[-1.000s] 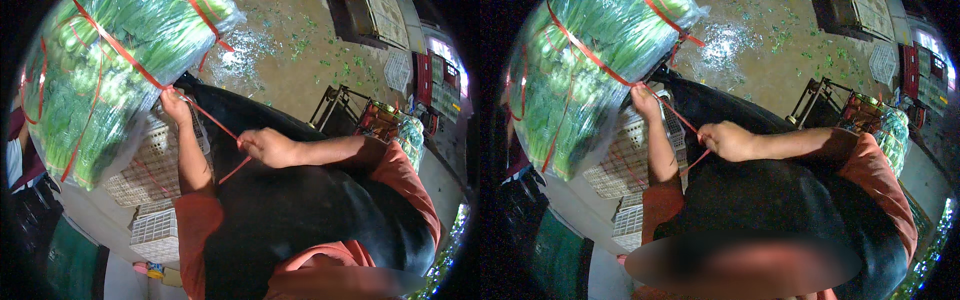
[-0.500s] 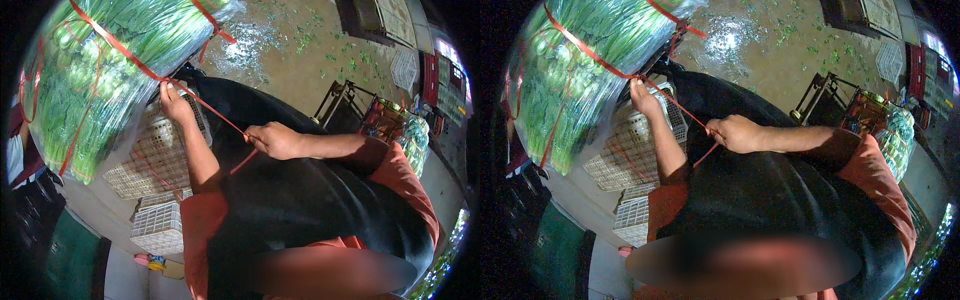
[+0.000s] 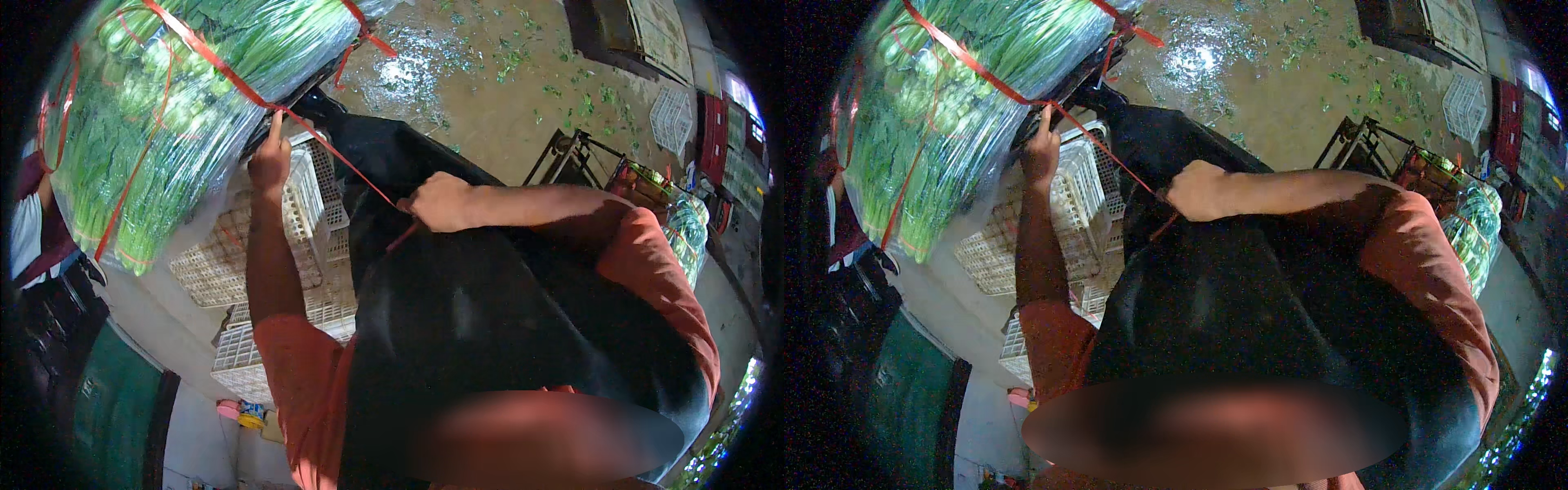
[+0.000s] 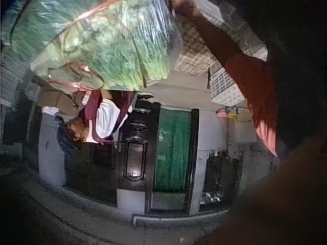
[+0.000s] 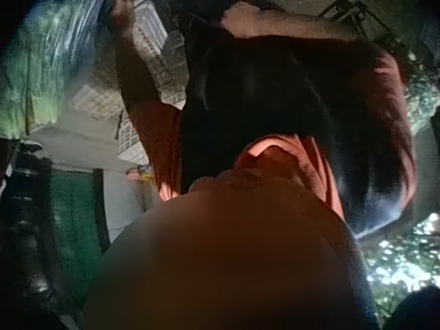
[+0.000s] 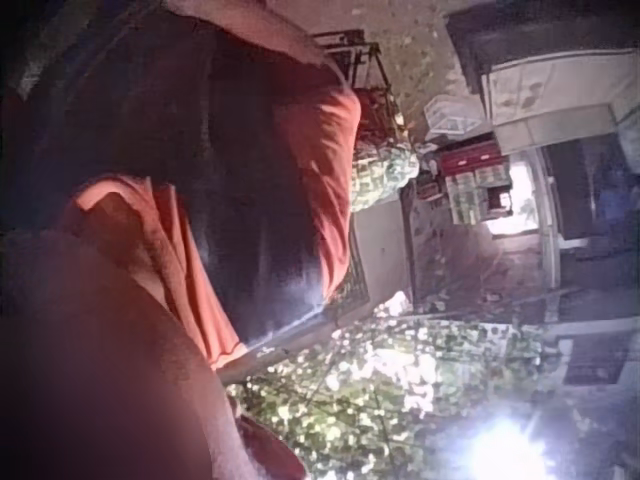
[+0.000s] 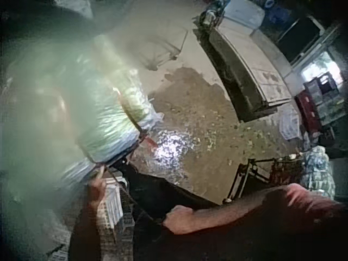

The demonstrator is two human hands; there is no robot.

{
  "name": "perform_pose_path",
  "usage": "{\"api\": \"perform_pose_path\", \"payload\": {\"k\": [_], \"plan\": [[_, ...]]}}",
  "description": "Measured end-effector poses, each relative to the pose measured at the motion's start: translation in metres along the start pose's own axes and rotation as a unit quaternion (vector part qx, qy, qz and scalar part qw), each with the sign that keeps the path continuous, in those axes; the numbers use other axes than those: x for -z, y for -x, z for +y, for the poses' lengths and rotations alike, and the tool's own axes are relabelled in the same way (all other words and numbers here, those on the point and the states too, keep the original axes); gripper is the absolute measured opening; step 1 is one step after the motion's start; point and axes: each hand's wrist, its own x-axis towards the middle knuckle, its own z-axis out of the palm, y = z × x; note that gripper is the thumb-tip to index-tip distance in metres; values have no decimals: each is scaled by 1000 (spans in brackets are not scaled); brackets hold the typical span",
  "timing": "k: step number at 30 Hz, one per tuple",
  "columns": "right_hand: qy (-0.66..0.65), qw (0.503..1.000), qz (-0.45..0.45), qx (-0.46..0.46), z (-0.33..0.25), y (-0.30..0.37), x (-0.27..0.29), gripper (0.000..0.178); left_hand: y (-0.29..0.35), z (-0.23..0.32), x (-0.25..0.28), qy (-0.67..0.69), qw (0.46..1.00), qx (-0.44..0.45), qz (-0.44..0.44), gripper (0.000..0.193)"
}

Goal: The person secures a large pallet of green vegetables wrapped in plastic using red straps. They wrap the straps around the load, pull them tight, and tie knots to fasten them. Another person assists by holding the load and handing over straps.

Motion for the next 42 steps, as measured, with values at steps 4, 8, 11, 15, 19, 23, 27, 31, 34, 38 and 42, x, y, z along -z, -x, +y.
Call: {"api": "perform_pose_path", "payload": {"k": [4,8,11,15,19,23,27,31,34,38,42], "plan": [[160,979,-126,24,13,-51,17,27,-5,-4,18,44,998,-25,-32,63],[-39,993,36,-106,50,-131,29,28,-13,-10,21,45,994,9,-99,65],[-461,848,232,-119,71,-198,28,27,-20,-7,21,112,986,-38,-117,66],[-746,641,138,-120,36,-215,41,21,-12,-38,2,290,948,-73,-108,60],[-846,515,136,-29,22,-204,56,17,-22,-16,17,289,947,-19,-141,55],[-891,370,261,-4,20,-212,74,16,-17,-31,11,202,969,-144,-21,49],[-885,332,325,-4,10,-220,82,10,-18,-35,8,228,961,-149,-43,50],[-730,463,499,-63,7,-245,83,23,-21,-24,12,267,955,-93,-94,47],[-440,661,572,-205,9,-259,64,31,-20,-41,5,164,974,-143,-69,44],[-245,719,608,-230,1,-247,67,32,-18,-36,7,307,941,-51,-136,54],[-214,730,577,-296,-5,-253,76,34,-15,-10,25,368,923,-64,-92,49]]}}
